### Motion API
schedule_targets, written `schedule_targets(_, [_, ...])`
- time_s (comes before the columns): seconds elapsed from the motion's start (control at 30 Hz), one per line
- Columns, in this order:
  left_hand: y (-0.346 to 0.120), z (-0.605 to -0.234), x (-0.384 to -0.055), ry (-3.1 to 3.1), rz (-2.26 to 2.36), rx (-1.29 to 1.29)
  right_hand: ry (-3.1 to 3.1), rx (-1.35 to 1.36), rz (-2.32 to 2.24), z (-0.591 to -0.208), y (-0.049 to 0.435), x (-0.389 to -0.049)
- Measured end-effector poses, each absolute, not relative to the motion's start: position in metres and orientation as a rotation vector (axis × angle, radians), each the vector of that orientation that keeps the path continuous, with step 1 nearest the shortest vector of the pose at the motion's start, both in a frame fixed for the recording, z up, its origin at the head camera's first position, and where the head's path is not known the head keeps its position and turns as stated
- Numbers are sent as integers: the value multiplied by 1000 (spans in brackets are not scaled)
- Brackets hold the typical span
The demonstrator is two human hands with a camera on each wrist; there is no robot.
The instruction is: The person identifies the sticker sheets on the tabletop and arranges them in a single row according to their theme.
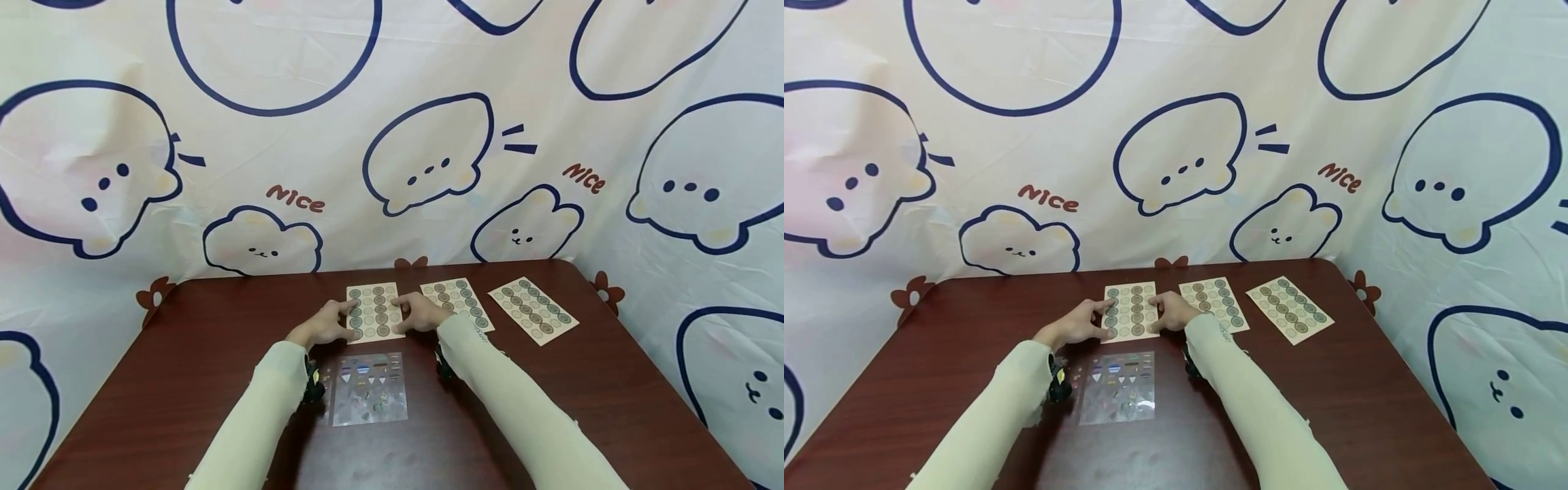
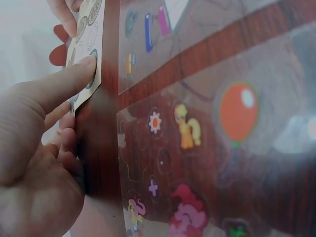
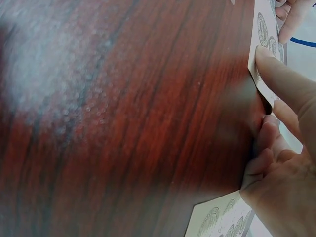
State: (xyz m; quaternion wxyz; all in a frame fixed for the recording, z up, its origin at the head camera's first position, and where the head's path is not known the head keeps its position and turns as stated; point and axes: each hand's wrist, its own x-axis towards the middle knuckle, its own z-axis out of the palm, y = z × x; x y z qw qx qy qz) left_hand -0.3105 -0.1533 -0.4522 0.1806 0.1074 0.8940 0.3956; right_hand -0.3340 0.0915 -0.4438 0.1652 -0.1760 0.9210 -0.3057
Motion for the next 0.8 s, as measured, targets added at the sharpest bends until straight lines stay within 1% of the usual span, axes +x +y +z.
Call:
schedule_targets(0.5, [-145,-451,-307,2630,1024,332,2645,-512,-869,-445,97,-333])
schedule_targets(0.8, [-148,-452,-306,2648,1006,324,2637,-516,-884,-443,94,-334])
